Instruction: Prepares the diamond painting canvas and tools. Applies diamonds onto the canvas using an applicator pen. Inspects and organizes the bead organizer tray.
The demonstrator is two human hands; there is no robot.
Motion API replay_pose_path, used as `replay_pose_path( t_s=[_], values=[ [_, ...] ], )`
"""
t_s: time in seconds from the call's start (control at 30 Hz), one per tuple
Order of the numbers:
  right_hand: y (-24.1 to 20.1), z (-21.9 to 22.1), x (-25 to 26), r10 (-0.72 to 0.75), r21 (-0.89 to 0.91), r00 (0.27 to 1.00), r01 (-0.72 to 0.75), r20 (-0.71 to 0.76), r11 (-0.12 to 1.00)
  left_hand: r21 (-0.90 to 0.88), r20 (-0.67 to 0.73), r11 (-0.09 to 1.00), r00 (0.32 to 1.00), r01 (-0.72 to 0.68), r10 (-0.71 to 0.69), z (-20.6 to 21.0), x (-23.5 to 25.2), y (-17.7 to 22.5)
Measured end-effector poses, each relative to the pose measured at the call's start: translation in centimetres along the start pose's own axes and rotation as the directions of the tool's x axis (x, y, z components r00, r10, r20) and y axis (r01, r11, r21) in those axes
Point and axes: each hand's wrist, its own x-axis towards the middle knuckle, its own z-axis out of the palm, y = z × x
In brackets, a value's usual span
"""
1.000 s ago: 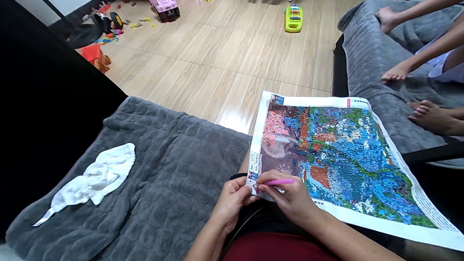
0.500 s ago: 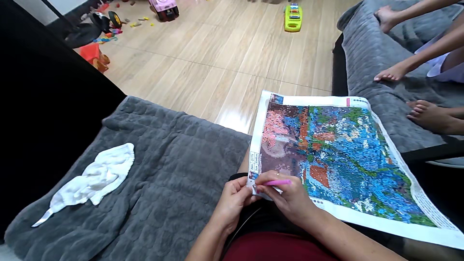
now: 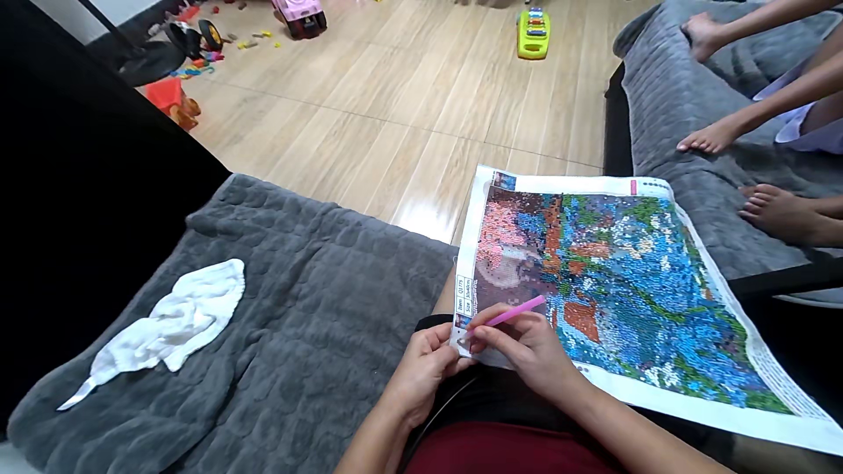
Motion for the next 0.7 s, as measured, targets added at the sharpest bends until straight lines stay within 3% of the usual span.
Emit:
replay_pose_path(
  t_s=[0.13,0.27,0.53,0.7],
  values=[
    [-1.0,-0.2,0.2,0.137,0.187,0.990,-0.131,-0.021,0.974,0.012,0.053,1.000,0.998,0.018,-0.018,-1.1,0.5,0.2],
    [-1.1,-0.7,0.6,0.145,0.258,0.987,-0.123,-0.067,0.958,0.024,0.073,0.999,0.996,0.047,-0.048,-2.2,2.0,1.0],
    [-1.2,-2.5,3.3,0.009,0.008,0.957,-0.007,-0.290,1.000,-0.063,0.050,0.996,0.997,0.058,-0.055,-1.4,7.5,2.7],
    [-0.1,-2.5,4.6,-0.032,-0.148,0.954,-0.013,-0.297,0.989,-0.155,0.070,0.985,0.995,0.077,-0.067,-0.8,8.1,2.1]
  ],
)
